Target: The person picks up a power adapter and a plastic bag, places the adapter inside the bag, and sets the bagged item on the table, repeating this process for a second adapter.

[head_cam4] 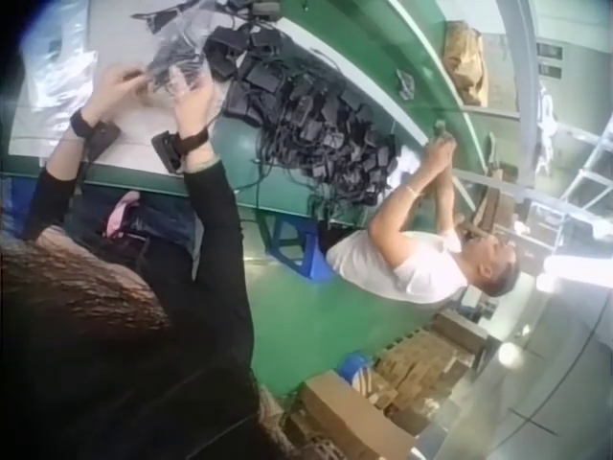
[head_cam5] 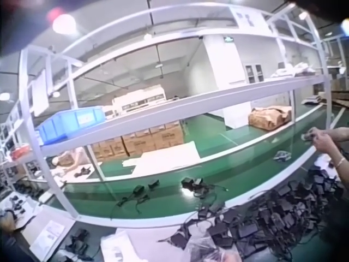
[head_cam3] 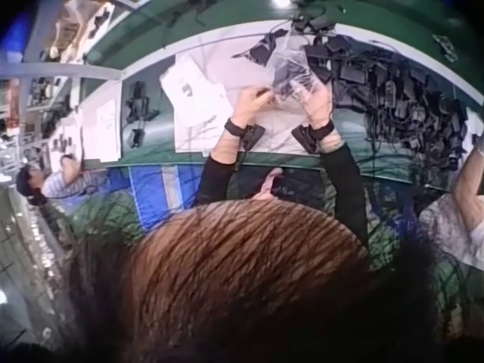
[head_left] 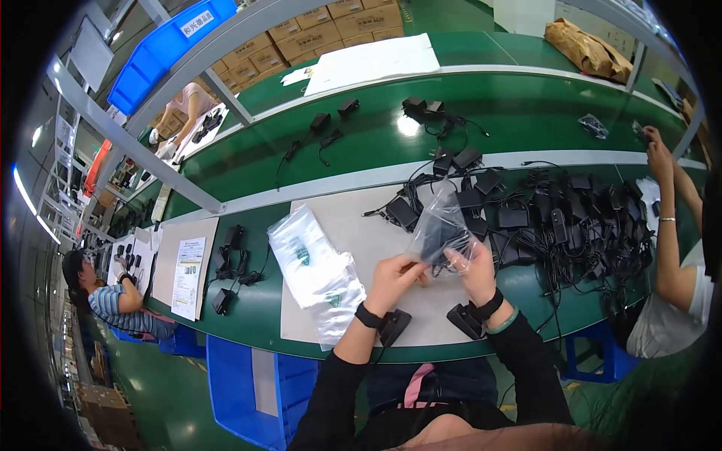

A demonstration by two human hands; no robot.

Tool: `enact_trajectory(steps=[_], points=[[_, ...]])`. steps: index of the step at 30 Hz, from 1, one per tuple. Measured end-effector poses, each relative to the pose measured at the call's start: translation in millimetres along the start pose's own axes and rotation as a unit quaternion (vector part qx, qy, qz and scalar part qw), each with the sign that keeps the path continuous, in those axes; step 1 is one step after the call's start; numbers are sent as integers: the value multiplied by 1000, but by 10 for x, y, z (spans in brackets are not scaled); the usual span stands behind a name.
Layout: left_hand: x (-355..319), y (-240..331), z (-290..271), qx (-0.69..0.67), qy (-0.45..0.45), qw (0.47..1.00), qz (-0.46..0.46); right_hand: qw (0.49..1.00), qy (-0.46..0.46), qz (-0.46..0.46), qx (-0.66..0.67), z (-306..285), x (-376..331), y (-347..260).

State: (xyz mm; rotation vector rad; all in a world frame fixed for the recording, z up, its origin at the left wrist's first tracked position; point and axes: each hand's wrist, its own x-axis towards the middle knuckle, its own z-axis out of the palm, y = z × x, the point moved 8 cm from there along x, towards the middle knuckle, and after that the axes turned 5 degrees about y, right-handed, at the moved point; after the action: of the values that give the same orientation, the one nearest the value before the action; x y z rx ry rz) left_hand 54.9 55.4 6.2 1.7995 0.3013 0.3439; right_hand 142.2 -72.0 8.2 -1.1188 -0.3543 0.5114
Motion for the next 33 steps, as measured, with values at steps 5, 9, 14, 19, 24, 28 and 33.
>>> enact_trajectory(steps=[5,9,14,19,24,28,33], points=[[-42,107,248,109,-27,991,72,997,46,19,55,-58,2,60],[-43,131,361,138,-49,985,94,995,76,26,67,-127,-4,52],[-31,41,124,-110,-35,993,-14,997,58,-27,31,-47,5,-97],[24,-112,-41,-167,69,982,-47,1000,27,1,13,-29,4,-48],[-12,-55,-45,-87,85,993,-1,997,-46,39,-55,48,-3,-53],[1,-192,61,70,2,995,-68,997,-3,29,-71,26,3,-64],[-36,-107,242,-57,-79,991,-90,995,42,69,51,-30,19,85]])
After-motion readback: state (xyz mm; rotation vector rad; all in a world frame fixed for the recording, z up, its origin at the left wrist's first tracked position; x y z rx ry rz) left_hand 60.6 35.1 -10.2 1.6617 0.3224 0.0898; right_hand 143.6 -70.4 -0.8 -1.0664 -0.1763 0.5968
